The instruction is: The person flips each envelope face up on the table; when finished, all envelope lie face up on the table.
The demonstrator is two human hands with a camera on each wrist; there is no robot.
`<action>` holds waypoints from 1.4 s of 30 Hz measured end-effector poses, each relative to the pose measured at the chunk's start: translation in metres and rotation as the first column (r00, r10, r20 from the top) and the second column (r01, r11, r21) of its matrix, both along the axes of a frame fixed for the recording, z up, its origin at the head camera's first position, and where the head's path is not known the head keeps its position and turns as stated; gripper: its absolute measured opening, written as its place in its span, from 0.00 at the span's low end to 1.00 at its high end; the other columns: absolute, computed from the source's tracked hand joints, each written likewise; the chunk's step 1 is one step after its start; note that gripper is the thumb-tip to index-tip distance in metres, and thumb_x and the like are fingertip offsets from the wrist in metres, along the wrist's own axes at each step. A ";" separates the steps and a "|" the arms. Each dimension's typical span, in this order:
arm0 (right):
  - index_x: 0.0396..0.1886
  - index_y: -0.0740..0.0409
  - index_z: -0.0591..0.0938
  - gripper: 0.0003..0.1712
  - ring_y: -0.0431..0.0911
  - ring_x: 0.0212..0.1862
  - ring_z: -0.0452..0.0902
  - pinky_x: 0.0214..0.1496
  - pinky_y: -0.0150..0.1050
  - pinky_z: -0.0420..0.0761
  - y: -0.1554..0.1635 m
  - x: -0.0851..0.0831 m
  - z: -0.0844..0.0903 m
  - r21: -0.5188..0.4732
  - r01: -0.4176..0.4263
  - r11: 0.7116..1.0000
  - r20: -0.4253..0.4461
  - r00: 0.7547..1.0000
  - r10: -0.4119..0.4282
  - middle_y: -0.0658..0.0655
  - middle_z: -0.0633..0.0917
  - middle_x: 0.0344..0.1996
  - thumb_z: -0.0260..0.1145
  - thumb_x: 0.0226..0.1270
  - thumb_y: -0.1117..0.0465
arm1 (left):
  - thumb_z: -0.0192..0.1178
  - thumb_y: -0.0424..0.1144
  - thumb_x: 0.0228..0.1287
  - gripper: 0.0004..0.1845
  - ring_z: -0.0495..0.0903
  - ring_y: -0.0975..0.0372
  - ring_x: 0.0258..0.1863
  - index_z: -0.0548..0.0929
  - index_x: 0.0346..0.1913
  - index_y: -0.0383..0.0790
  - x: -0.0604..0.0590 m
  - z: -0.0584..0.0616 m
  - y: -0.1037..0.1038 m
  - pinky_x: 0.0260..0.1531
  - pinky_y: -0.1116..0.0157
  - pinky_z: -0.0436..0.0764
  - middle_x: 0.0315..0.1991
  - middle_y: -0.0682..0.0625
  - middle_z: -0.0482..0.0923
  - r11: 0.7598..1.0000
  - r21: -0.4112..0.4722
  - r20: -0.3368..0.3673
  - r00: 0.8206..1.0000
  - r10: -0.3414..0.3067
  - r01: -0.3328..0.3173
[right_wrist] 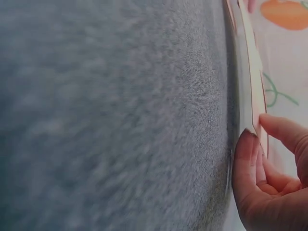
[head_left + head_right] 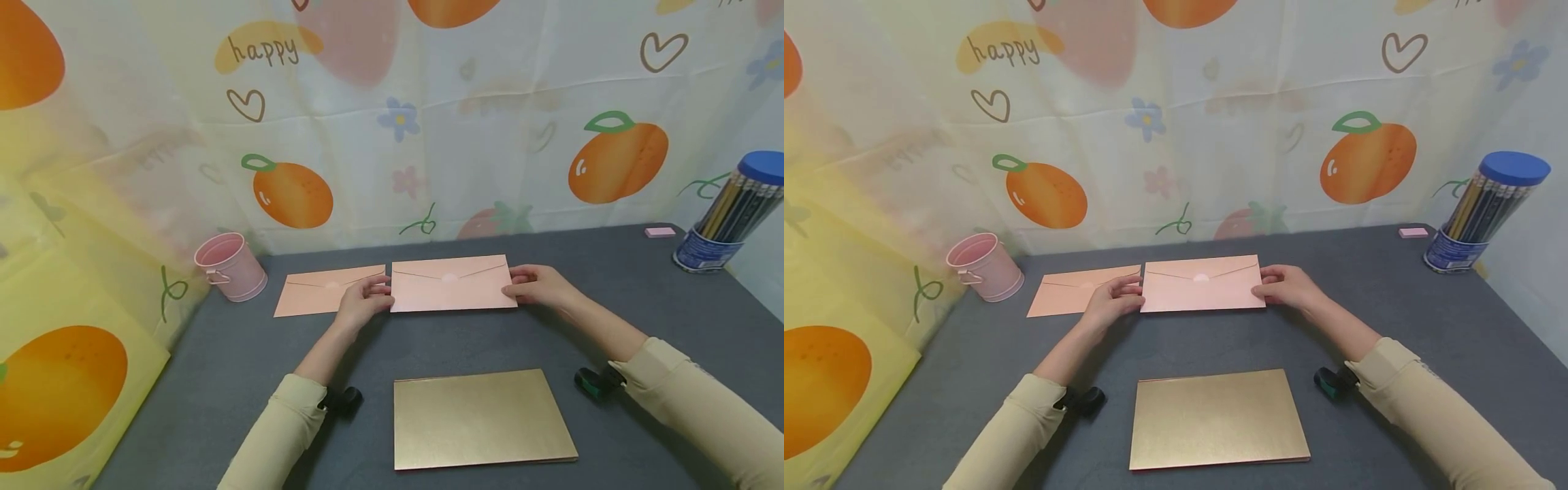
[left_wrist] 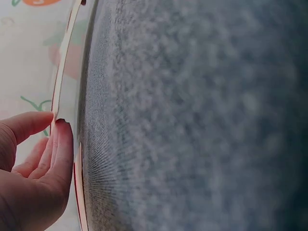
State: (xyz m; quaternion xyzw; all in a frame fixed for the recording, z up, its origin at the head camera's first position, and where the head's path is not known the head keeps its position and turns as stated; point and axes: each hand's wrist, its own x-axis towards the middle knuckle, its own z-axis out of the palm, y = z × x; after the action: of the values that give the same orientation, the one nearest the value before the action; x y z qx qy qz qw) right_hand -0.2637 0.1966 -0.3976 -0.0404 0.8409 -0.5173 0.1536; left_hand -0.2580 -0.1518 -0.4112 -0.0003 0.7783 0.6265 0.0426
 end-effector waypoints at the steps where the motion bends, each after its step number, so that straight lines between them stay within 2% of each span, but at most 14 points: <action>1: 0.70 0.73 0.61 0.41 0.51 0.51 0.77 0.53 0.41 0.80 -0.001 -0.002 0.000 0.001 0.003 1.000 -0.001 1.000 -0.003 0.69 0.74 0.56 0.68 0.66 0.57 | 0.66 0.26 0.59 0.25 0.83 0.55 0.43 0.77 0.61 0.34 -0.001 0.000 0.000 0.48 0.60 0.81 0.49 0.37 0.80 1.000 -0.005 0.001 1.000 0.004 -0.004; 7: 0.70 0.72 0.63 0.38 0.49 0.49 0.79 0.52 0.40 0.80 -0.003 -0.009 -0.003 0.005 0.030 1.000 -0.013 0.999 -0.030 0.71 0.75 0.56 0.67 0.67 0.60 | 0.63 0.29 0.63 0.25 0.81 0.51 0.50 0.75 0.64 0.34 -0.002 -0.001 0.003 0.51 0.59 0.80 0.53 0.36 0.79 1.000 -0.028 0.013 1.000 0.009 -0.009; 14: 0.69 0.71 0.64 0.36 0.55 0.53 0.77 0.56 0.46 0.78 -0.003 -0.014 -0.007 0.028 0.010 1.000 -0.035 0.999 -0.009 0.72 0.75 0.57 0.65 0.68 0.60 | 0.60 0.31 0.67 0.24 0.77 0.50 0.56 0.73 0.65 0.32 -0.001 0.000 0.005 0.55 0.58 0.77 0.57 0.36 0.77 0.998 -0.066 0.001 1.000 0.001 -0.001; 25: 0.69 0.73 0.63 0.36 0.57 0.55 0.75 0.58 0.47 0.76 -0.004 -0.015 -0.002 0.045 -0.003 0.999 -0.004 1.000 0.003 0.72 0.73 0.58 0.64 0.69 0.59 | 0.60 0.37 0.68 0.24 0.73 0.51 0.61 0.74 0.65 0.36 0.005 0.003 0.012 0.58 0.53 0.73 0.60 0.41 0.75 0.975 -0.221 -0.012 1.000 -0.021 0.018; 32: 0.71 0.75 0.59 0.36 0.61 0.63 0.69 0.63 0.49 0.72 -0.004 -0.013 0.003 -0.030 -0.029 0.999 0.039 0.999 0.030 0.74 0.67 0.65 0.59 0.71 0.61 | 0.60 0.38 0.68 0.26 0.72 0.50 0.63 0.71 0.67 0.33 0.011 0.006 0.016 0.60 0.54 0.72 0.63 0.39 0.73 0.959 -0.281 -0.044 0.997 -0.059 0.044; 37: 0.72 0.76 0.55 0.36 0.63 0.66 0.65 0.65 0.50 0.69 -0.003 -0.009 0.005 -0.076 -0.053 0.996 0.051 0.997 0.057 0.76 0.63 0.67 0.56 0.74 0.61 | 0.59 0.40 0.69 0.28 0.69 0.50 0.66 0.68 0.69 0.33 0.016 0.007 0.018 0.64 0.54 0.68 0.67 0.39 0.69 0.958 -0.280 -0.050 0.996 -0.080 0.063; 42: 0.72 0.78 0.52 0.36 0.65 0.67 0.64 0.66 0.52 0.67 -0.001 -0.005 0.008 -0.077 -0.095 0.993 0.045 0.994 0.099 0.77 0.61 0.67 0.54 0.76 0.61 | 0.59 0.41 0.69 0.29 0.68 0.51 0.67 0.68 0.69 0.34 0.019 0.009 0.018 0.64 0.55 0.67 0.67 0.39 0.69 0.957 -0.283 -0.055 0.995 -0.083 0.064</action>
State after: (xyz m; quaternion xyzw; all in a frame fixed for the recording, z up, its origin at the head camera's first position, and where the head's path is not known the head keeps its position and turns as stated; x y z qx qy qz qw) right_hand -0.2683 0.1961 -0.3897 -0.0742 0.8141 -0.5411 0.1973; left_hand -0.2388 -0.1338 -0.4024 0.0436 0.8597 0.5074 0.0396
